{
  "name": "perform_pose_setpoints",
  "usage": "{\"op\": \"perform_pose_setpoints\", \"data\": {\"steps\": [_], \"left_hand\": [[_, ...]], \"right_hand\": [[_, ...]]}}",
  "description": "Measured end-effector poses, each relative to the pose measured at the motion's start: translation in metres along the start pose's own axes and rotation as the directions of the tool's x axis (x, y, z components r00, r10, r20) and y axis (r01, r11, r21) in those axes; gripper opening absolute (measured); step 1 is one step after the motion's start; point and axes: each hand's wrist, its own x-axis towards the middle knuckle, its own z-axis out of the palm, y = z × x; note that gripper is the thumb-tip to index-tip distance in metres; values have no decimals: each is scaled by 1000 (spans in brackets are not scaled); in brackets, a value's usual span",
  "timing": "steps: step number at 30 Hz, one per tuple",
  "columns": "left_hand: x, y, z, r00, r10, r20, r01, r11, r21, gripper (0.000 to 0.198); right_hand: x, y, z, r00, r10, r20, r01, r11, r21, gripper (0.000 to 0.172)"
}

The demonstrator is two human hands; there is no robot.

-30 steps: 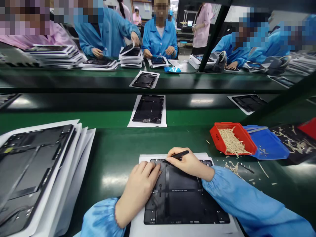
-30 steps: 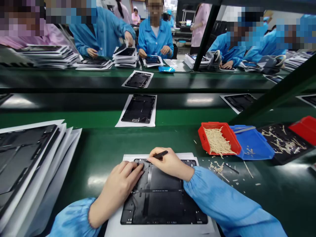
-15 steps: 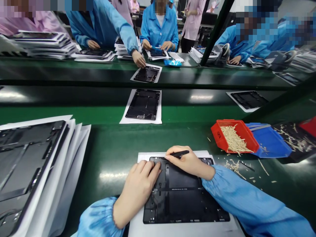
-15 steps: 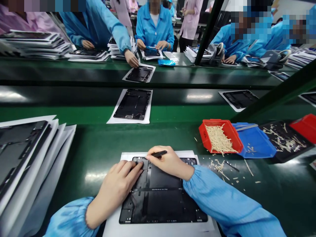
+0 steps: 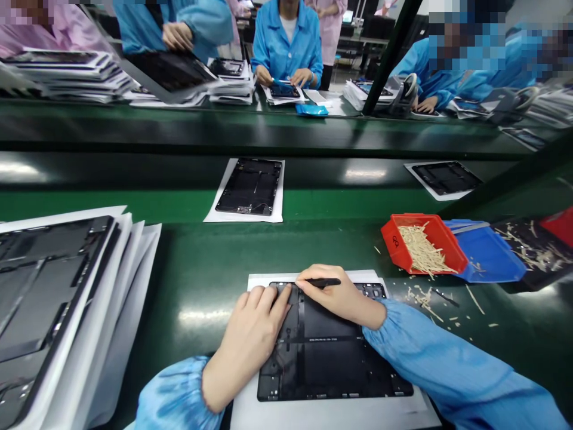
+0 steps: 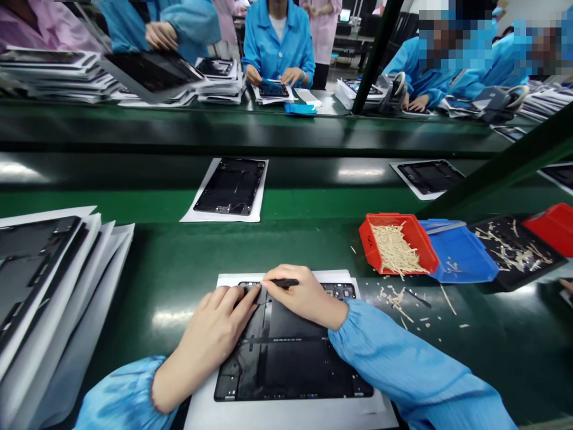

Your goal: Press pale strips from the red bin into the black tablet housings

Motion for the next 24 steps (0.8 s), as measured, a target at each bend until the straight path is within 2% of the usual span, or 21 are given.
{"op": "perform_pose_setpoints", "data": {"steps": [4, 11, 14, 17, 24], "left_hand": [[0, 1, -2, 1000, -5, 14, 5, 1000, 17, 41], [2, 1, -5, 997, -20, 68, 19, 1000, 4, 42], [3, 1, -6, 998, -36, 48, 35, 999, 2, 40], [4, 0, -5, 999, -32, 18, 32, 999, -5, 38], [0, -3, -2, 994, 105, -41, -108, 990, -88, 42]], "right_hand": [[-4, -3, 5, 999, -14, -50, 13, 1000, -27, 11], [-10, -6, 9, 994, -90, -59, 77, 978, -192, 12], [-10, -4, 3, 990, -38, -139, 12, 983, -183, 14], [-12, -3, -6, 987, 37, -158, -64, 984, -164, 14], [-16, -2, -11, 991, 40, -128, -60, 987, -150, 13]]}}
